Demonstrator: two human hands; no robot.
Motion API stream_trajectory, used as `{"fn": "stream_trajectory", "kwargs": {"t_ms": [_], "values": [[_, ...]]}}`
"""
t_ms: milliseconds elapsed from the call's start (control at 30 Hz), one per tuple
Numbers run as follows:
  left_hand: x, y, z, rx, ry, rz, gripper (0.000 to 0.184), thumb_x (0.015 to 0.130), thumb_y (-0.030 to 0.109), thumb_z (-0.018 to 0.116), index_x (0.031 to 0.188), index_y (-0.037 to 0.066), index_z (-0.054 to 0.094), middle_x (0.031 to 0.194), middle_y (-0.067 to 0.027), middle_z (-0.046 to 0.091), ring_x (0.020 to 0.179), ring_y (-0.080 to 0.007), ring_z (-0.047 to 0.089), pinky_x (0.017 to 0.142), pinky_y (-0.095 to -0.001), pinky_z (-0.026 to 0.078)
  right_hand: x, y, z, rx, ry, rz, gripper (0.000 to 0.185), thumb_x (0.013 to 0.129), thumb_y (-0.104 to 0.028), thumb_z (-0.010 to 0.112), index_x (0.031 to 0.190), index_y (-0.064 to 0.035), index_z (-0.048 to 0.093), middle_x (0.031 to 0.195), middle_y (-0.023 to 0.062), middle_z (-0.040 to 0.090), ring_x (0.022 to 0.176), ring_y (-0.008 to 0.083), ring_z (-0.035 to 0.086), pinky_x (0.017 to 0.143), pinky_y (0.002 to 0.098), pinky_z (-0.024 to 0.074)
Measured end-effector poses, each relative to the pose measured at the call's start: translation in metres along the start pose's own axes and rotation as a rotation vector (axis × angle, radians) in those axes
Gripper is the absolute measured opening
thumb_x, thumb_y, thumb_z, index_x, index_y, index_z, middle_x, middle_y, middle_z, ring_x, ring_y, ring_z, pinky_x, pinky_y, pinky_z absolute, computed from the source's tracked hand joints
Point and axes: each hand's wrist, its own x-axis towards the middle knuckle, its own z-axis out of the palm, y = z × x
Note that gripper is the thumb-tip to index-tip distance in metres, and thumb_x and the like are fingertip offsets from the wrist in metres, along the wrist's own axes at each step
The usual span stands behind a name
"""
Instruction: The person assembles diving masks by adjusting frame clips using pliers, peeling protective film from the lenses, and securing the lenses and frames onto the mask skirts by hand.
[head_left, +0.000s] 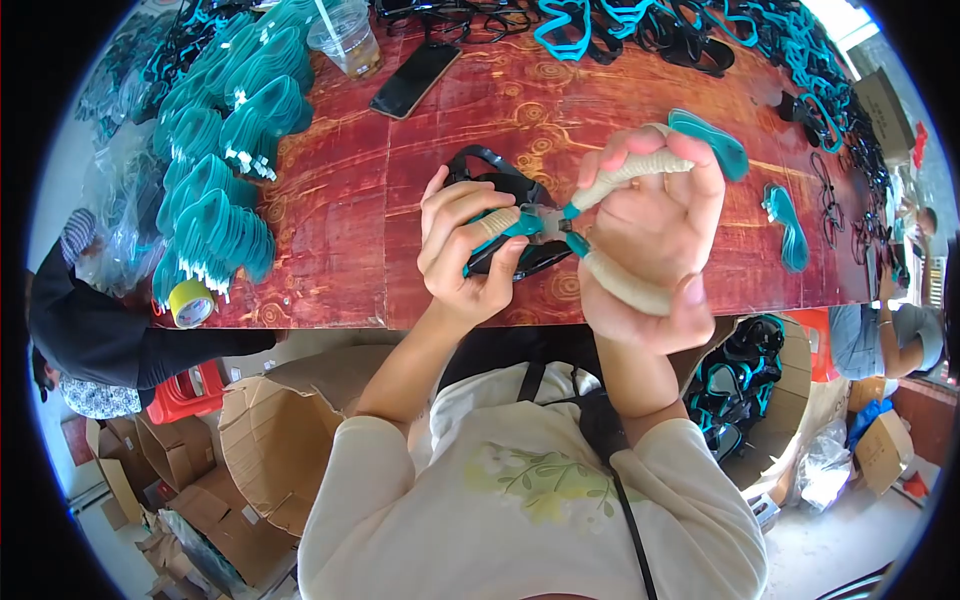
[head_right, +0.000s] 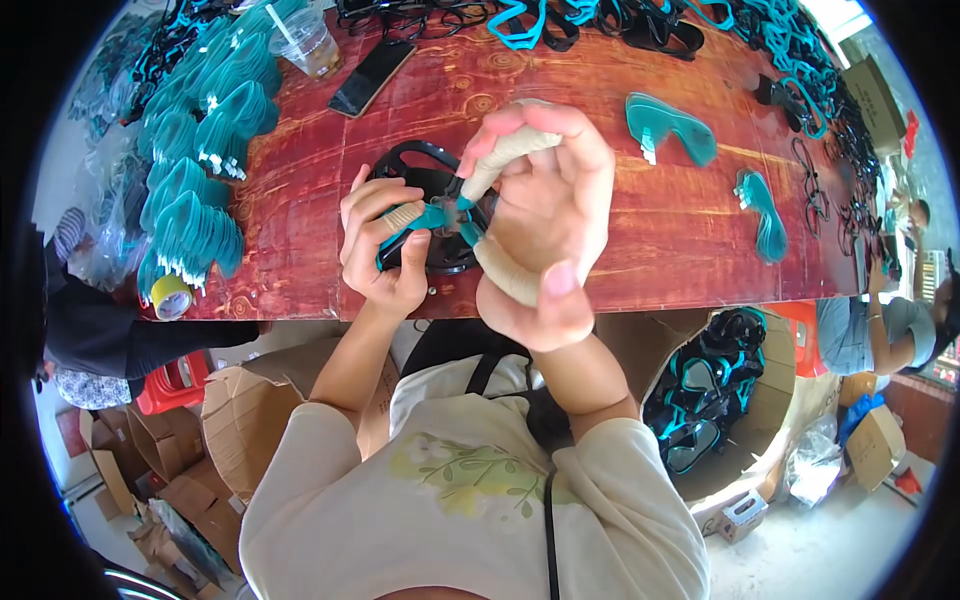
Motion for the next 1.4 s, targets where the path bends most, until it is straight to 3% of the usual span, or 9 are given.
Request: {"fn": "stream_trajectory", "kwargs": {"t_ms": [233,300,400,500,600,800,933,1133,1400], "values": [[-0.003,-0.004,0.001,0.087,0.071,-0.067,0.014,0.088,0.016,0.063,0.096,0.004,0.065,0.101,-0.0136,0.067,0.099,-0.0351,0.062,0.101,-0.0556,0.039,0.008,0.012,0.016,0.021,0.003,0.071,0.093,0.07,-0.059,0.062,0.131,0.0066,0.037,0.114,0.0173,0.045,0.096,0.0223,0.049,0.084,0.0361,0.0426],[-0.011,-0.003,0.005,0.168,0.183,-0.124,0.018,0.093,0.018,0.057,0.098,0.002,0.063,0.103,-0.0156,0.064,0.102,-0.0365,0.059,0.101,-0.0557,0.04,0.004,0.023,0.014,-0.045,-0.047,-0.271,0.09,0.072,-0.057,0.063,0.132,0.0059,0.039,0.108,0.015,0.043,0.094,0.0215,0.047,0.082,0.0364,0.0401],[-0.024,-0.008,0.008,0.235,0.478,-0.563,0.027,0.1,0.017,0.046,0.112,-0.004,0.058,0.115,-0.0168,0.059,0.111,-0.0299,0.054,0.1,-0.042,0.039,0.011,0.006,-0.009,-0.445,-0.135,-0.752,0.069,0.067,-0.038,0.078,0.12,0.0013,0.056,0.105,0.016,0.046,0.089,0.0254,0.05,0.073,0.0351,0.0433],[-0.049,-0.008,-0.007,0.211,0.421,-0.622,0.031,0.101,0.018,0.045,0.122,-0.005,0.05,0.124,-0.018,0.054,0.116,-0.0297,0.051,0.102,-0.0407,0.037,0.005,-0.027,-0.025,-0.997,-0.416,-0.117,0.04,0.076,-0.014,0.076,0.113,-0.0084,0.062,0.095,0.0116,0.051,0.086,0.031,0.055,0.071,0.0371,0.0486],[-0.081,-0.002,-0.027,0.202,0.278,-0.615,0.034,0.102,0.018,0.044,0.127,-0.005,0.046,0.126,-0.0189,0.051,0.116,-0.0288,0.049,0.103,-0.0394,0.035,-0.026,-0.004,-0.066,-1.232,-0.501,0.16,0.047,0.077,-0.025,0.078,0.12,-0.0137,0.062,0.098,0.0119,0.053,0.087,0.0287,0.059,0.071,0.0374,0.0515],[-0.083,0.003,-0.062,0.362,0.064,-0.524,0.037,0.096,0.011,0.054,0.13,-0.001,0.046,0.133,-0.0172,0.047,0.122,-0.0286,0.045,0.105,-0.0386,0.032,-0.052,0.015,-0.084,-1.379,-0.569,0.221,0.045,0.078,-0.032,0.074,0.117,-0.0153,0.059,0.092,0.0132,0.055,0.088,0.0329,0.06,0.069,0.0412,0.052],[-0.011,0.031,-0.056,0.587,-0.397,-0.245,0.06,0.079,0.015,0.07,0.133,0.002,0.047,0.134,-0.0203,0.045,0.125,-0.0378,0.041,0.104,-0.0452,0.033,-0.054,0.016,-0.079,-1.369,-0.533,0.224,0.04,0.076,-0.029,0.074,0.111,-0.0138,0.061,0.088,0.0126,0.056,0.086,0.0333,0.06,0.068,0.0416,0.052],[0.023,-0.001,-0.027,0.456,-0.866,-0.367,0.065,0.068,0.019,0.08,0.124,-0.001,0.052,0.117,-0.0175,0.057,0.112,-0.0354,0.055,0.095,-0.0425,0.044,-0.054,0.023,-0.081,-1.364,-0.439,0.124,0.037,0.075,-0.027,0.075,0.106,-0.0117,0.063,0.088,0.0129,0.057,0.082,0.034,0.061,0.068,0.0416,0.0512],[0.021,-0.013,-0.033,0.254,-0.711,-0.468,0.045,0.065,0.01,0.079,0.105,0.01,0.059,0.106,-0.0086,0.062,0.101,-0.0304,0.062,0.086,-0.0369,0.05,-0.049,0.009,-0.111,-1.688,-0.455,0.133,0.036,0.082,-0.027,0.063,0.107,-0.003,0.055,0.102,0.0202,0.055,0.094,0.0377,0.054,0.08,0.0467,0.0472]]}}
